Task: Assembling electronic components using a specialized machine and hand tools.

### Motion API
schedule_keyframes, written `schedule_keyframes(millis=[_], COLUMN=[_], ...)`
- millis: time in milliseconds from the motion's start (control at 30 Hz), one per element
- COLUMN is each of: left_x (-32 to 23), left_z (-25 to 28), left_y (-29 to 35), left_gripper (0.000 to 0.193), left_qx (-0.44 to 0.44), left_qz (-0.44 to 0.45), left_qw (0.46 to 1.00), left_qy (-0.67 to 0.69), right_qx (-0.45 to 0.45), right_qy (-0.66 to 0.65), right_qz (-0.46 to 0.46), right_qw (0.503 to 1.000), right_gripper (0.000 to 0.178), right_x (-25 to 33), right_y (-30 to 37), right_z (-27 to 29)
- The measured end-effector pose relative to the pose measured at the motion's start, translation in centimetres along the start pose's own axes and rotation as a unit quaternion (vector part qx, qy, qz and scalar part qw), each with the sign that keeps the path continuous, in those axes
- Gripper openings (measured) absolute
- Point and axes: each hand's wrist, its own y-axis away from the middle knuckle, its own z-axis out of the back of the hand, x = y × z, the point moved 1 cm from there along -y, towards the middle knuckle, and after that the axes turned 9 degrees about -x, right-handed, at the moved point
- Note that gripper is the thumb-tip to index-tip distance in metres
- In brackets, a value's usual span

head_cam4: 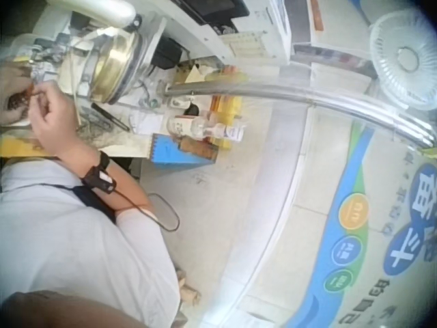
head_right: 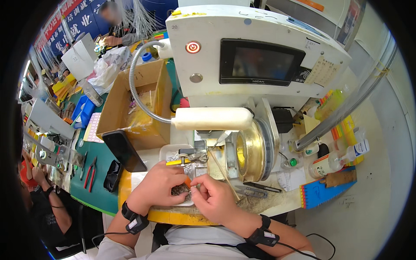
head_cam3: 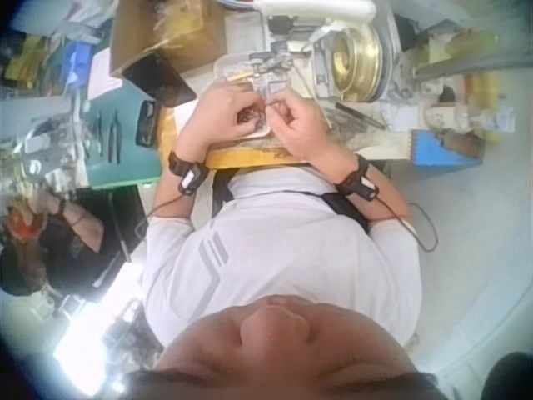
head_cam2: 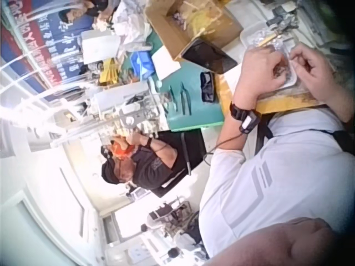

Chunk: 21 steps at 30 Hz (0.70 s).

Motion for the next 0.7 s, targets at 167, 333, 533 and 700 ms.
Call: schedule_keyframes(millis=[167,333,533,700], left_x=[0.43,0.09,0.00,0.32], left_z=[-0.31,0.25,0.27,-0.10], left_y=[0.45,0.48,0.38,0.50], left_gripper=[0.010,0.011,0.011,0.010], left_qx=[0.010,-0.017,-0.011,0.001], left_qz=[0.002,0.012,0.005,-0.011], left_qw=[1.000,0.999,1.000,1.000], left_qy=[0.005,0.039,0.025,0.017], right_qx=[0.024,0.039,0.037,0.051], right_qy=[0.004,0.017,0.018,0.033], right_qz=[0.003,0.013,0.005,-0.004], right_qw=[1.000,0.999,0.999,0.998], right_gripper=[0.009,0.011,0.015,0.015], right_x=[0.20,0.36,-0.04,0.29], right_y=[-0.19,-0.27,0.00,-0.26], right_z=[0.10,0.10,-0.37,0.01])
